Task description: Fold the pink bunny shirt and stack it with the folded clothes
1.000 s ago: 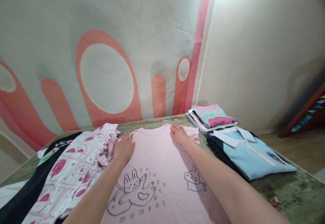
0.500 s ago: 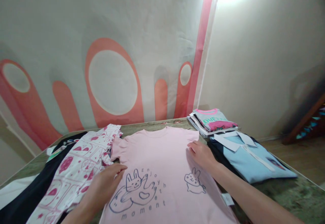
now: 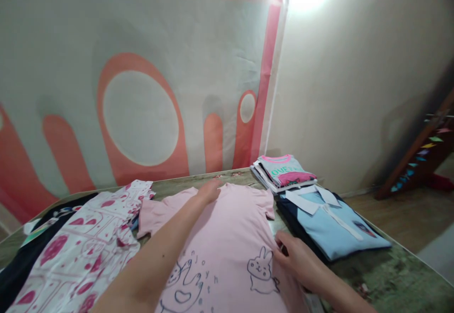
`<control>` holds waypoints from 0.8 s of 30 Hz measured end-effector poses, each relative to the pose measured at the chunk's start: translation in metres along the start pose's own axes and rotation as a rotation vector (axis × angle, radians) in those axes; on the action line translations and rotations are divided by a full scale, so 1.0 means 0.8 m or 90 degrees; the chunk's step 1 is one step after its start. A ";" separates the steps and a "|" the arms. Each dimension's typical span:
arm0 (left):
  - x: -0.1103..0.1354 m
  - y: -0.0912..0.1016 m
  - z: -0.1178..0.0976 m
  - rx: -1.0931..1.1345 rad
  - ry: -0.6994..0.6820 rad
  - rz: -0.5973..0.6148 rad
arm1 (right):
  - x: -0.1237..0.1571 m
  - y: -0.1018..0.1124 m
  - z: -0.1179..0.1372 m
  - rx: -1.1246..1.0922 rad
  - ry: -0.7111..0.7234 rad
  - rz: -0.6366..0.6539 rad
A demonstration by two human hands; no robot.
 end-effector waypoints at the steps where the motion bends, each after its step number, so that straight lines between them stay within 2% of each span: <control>1: -0.014 -0.012 -0.015 0.010 -0.018 0.008 | 0.006 0.001 -0.003 -0.083 -0.004 0.016; 4: -0.041 -0.045 -0.062 0.036 -0.060 0.033 | 0.024 -0.005 -0.021 -0.322 -0.064 0.062; 7: -0.049 -0.069 -0.091 0.047 -0.051 0.062 | 0.046 -0.025 -0.030 -0.452 -0.113 0.153; 10: -0.051 -0.075 -0.090 0.050 0.001 0.092 | 0.066 -0.040 -0.019 -0.481 -0.100 0.302; 12: -0.053 -0.066 -0.075 0.064 0.032 0.114 | 0.069 -0.037 -0.011 -0.493 -0.104 0.329; 13: -0.055 -0.057 -0.065 0.077 0.044 0.122 | 0.064 -0.031 -0.007 -0.503 -0.105 0.309; 16: -0.063 -0.008 -0.021 0.121 0.083 0.089 | 0.026 -0.011 0.000 -0.520 -0.105 0.185; 18: -0.067 0.041 0.016 0.144 0.127 0.012 | -0.018 0.000 0.004 -0.472 -0.104 0.115; 19: -0.068 0.070 0.034 0.153 0.152 -0.039 | -0.044 0.007 0.009 -0.422 -0.094 0.086; 21: -0.068 0.135 0.065 0.173 0.191 -0.161 | -0.101 0.035 0.025 -0.257 -0.044 -0.029; 24: -0.063 0.244 0.089 0.221 0.194 -0.364 | -0.166 0.101 0.073 -0.123 0.065 -0.242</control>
Point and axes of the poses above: each hand's wrist, its own x-axis away from the middle knuckle, its own y-axis out of the back of the hand, z = x × y, the point moved 6 cm from there along -x, towards the middle knuckle, and after that the axes turned 3 degrees about -z, right-handed, at the moved point
